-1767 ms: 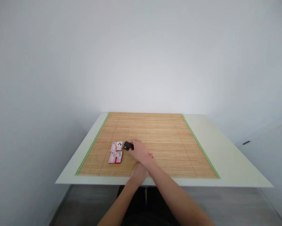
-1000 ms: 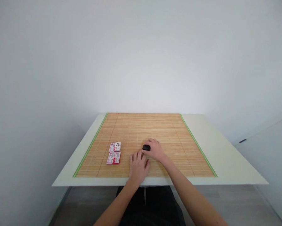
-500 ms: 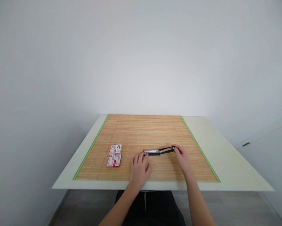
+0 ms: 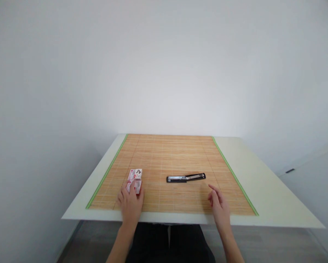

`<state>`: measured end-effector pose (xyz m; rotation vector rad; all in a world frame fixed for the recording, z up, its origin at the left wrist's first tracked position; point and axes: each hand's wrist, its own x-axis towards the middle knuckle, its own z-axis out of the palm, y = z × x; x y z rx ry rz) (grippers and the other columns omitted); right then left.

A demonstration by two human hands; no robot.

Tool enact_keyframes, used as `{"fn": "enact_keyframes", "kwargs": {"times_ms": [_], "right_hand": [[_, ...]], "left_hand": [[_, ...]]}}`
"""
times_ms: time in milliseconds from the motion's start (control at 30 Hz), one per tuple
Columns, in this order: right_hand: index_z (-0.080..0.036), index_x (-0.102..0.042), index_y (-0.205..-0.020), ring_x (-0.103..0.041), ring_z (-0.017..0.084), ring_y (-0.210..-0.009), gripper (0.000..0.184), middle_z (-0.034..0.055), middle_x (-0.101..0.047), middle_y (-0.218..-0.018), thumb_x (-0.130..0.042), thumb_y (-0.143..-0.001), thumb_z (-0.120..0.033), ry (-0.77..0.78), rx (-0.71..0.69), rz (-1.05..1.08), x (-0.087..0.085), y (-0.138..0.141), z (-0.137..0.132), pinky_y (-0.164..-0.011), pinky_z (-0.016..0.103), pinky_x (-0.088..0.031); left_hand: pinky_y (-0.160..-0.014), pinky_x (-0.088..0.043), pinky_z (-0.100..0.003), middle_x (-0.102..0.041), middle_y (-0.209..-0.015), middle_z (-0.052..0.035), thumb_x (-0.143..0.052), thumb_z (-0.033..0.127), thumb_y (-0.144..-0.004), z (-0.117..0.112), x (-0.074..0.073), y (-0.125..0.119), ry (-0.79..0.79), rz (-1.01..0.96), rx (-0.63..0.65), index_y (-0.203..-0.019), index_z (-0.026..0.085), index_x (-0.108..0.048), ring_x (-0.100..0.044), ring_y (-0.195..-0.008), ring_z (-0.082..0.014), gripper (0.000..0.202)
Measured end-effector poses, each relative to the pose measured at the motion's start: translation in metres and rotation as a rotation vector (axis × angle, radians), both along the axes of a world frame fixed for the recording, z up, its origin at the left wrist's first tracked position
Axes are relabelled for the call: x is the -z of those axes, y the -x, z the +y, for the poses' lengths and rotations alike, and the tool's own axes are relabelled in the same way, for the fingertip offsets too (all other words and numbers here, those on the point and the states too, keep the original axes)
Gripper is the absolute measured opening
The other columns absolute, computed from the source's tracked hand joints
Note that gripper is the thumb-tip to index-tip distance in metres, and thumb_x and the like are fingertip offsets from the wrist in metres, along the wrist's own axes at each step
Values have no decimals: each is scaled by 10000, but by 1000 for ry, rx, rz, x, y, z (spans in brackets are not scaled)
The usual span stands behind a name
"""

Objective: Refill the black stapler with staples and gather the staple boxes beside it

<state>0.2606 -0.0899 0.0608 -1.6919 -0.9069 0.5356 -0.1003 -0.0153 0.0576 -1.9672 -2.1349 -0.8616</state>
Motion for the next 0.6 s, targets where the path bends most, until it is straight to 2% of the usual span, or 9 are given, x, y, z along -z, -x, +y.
{"fn": "enact_keyframes", "kwargs": {"times_ms": [67,133,233,333,400,467,600], "right_hand": [[-257,-734,-1181,-558,219,-632,503,23,-600,-701,-518,-905,-619,0,-24,37,2,11,-9,-589,342,-466],[-272,-748,-1122,-557,225,-623,467,18,-583,-673,-575,-869,-624,27,-100,106,2,24,-12,-557,339,-450],[-251,-713,-1168,-484,170,-490,540,0,-590,-641,-639,-814,-651,154,-312,314,3,46,-9,-440,294,-356],[-224,-647,-1227,-408,101,-385,627,-22,-607,-648,-637,-804,-687,298,-506,534,8,64,-4,-366,235,-252],[-218,-632,-1201,-427,88,-376,636,-33,-611,-654,-652,-785,-699,341,-570,589,13,70,0,-350,211,-257],[-213,-634,-1149,-436,81,-378,619,-41,-610,-646,-675,-768,-698,352,-602,598,17,70,2,-347,198,-269],[-203,-622,-1021,-410,60,-376,550,-49,-600,-634,-694,-772,-688,319,-569,646,17,64,6,-352,183,-230]], "left_hand": [[-1040,-400,-620,-457,-1509,-140,-589,351,-967,-1,-1,14,25,53,10,-1353,257,-633,-441,-1307,-406,400],[-1053,-411,-587,-498,-1480,-97,-613,305,-946,-2,1,17,53,75,119,-1332,328,-659,-459,-1307,-381,389],[-1042,-466,-475,-610,-1347,-36,-614,223,-923,-2,4,3,146,19,445,-1357,407,-634,-546,-1235,-293,473],[-1026,-492,-404,-657,-1283,-4,-602,198,-921,1,2,-24,269,-99,744,-1373,405,-608,-592,-1180,-235,498],[-1033,-494,-399,-665,-1282,-16,-631,200,-895,3,1,-45,321,-192,818,-1374,361,-597,-602,-1178,-234,506],[-1041,-493,-408,-677,-1265,-39,-661,203,-866,5,0,-63,348,-284,839,-1402,316,-556,-608,-1183,-243,558],[-1069,-466,-439,-691,-1239,-52,-708,243,-852,9,3,-88,359,-364,878,-1403,286,-533,-596,-1214,-267,580]]}}
